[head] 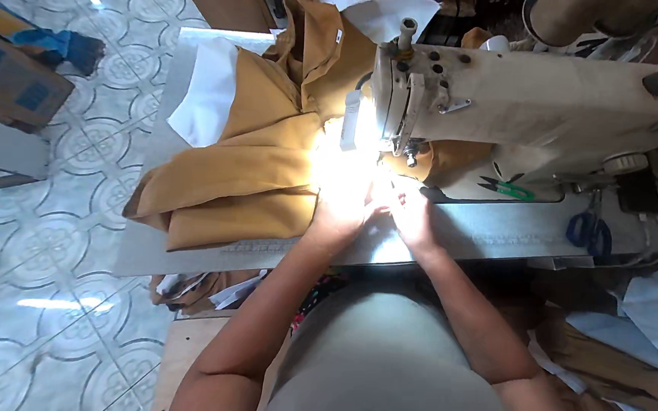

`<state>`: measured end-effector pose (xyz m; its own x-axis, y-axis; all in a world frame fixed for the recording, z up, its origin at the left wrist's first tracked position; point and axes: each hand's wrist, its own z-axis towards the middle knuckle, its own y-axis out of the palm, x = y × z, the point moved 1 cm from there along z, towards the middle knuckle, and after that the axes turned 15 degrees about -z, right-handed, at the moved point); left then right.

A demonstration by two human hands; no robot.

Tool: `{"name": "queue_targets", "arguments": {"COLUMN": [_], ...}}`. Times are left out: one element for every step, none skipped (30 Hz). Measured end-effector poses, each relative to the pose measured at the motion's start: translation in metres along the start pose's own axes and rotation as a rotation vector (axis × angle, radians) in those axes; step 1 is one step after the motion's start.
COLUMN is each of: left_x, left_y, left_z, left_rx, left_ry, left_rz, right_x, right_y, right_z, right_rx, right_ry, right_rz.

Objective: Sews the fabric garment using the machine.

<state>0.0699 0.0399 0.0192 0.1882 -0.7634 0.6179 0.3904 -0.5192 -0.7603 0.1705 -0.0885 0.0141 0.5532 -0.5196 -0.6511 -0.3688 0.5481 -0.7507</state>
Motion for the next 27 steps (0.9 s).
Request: {"name": "queue_targets", "arguments": {"left_x": [0.002,0.004,0.005,0.005,0.004,0.002,0.002,0.002,0.003,0.004,0.002,-0.001,-0.003,-0.003,-0.002,-0.001,-0.001,-0.002,-0.003,-0.004,-0.004,-0.002,0.001,0.004,0.008,0.01,0.01], "left_y": [0.001,0.002,0.002,0.003,0.004,0.006,0.006,0.006,0.005,0.005,0.006,0.007,0.008,0.008,0.007,0.008,0.008,0.008,0.008,0.007,0.006,0.003,0.001,0.0,-0.002,-0.003,-0.002], "left_z": [0.002,0.005,0.007,0.01,0.012,0.013,0.014,0.015,0.016,0.016,0.016,0.016,0.016,0.016,0.017,0.02,0.022,0.023,0.023,0.023,0.022,0.02,0.016,0.012,0.006,0.0,-0.005], "left_rx": [-0.026,-0.047,-0.063,-0.072,-0.055,-0.03,-0.022,-0.023,-0.031,-0.043,-0.05,-0.053,-0.047,-0.037,-0.024,-0.001,0.012,0.019,0.014,0.0,-0.021,-0.045,-0.057,-0.044,-0.056,-0.068,-0.071], "left_ry": [-0.013,-0.02,-0.027,-0.03,-0.003,0.042,0.075,0.105,0.129,0.152,0.184,0.206,0.206,0.186,0.173,0.18,0.2,0.228,0.249,0.259,0.251,0.23,0.22,0.224,0.205,0.192,0.201], "left_rz": [0.024,0.064,0.105,0.143,0.173,0.187,0.186,0.163,0.119,0.073,0.037,0.008,-0.006,-0.003,0.01,0.033,0.063,0.086,0.092,0.093,0.082,0.064,0.062,0.108,0.181,0.247,0.292], "right_x": [0.005,0.009,0.012,0.015,0.016,0.016,0.015,0.014,0.014,0.014,0.014,0.013,0.013,0.012,0.011,0.011,0.01,0.01,0.011,0.012,0.014,0.015,0.014,0.012,0.009,0.007,0.006], "right_y": [-0.002,-0.003,-0.004,-0.006,-0.008,-0.01,-0.013,-0.014,-0.015,-0.015,-0.016,-0.016,-0.016,-0.017,-0.017,-0.018,-0.018,-0.019,-0.019,-0.018,-0.017,-0.016,-0.015,-0.015,-0.015,-0.014,-0.012], "right_z": [0.003,0.007,0.011,0.014,0.016,0.015,0.013,0.012,0.011,0.011,0.011,0.011,0.011,0.011,0.011,0.012,0.012,0.011,0.011,0.011,0.01,0.01,0.008,0.006,0.004,0.002,0.001], "right_rx": [-0.012,-0.034,-0.061,-0.088,-0.116,-0.14,-0.164,-0.18,-0.187,-0.189,-0.189,-0.192,-0.193,-0.194,-0.196,-0.197,-0.197,-0.197,-0.199,-0.197,-0.197,-0.199,-0.202,-0.211,-0.216,-0.211,-0.19], "right_ry": [0.041,0.09,0.153,0.223,0.287,0.336,0.367,0.38,0.38,0.375,0.373,0.378,0.38,0.379,0.378,0.378,0.381,0.382,0.375,0.36,0.337,0.308,0.277,0.256,0.235,0.203,0.156], "right_rz": [0.109,0.193,0.264,0.329,0.383,0.424,0.441,0.451,0.46,0.466,0.474,0.485,0.504,0.529,0.548,0.557,0.564,0.572,0.579,0.581,0.564,0.531,0.49,0.438,0.377,0.32,0.286]}}
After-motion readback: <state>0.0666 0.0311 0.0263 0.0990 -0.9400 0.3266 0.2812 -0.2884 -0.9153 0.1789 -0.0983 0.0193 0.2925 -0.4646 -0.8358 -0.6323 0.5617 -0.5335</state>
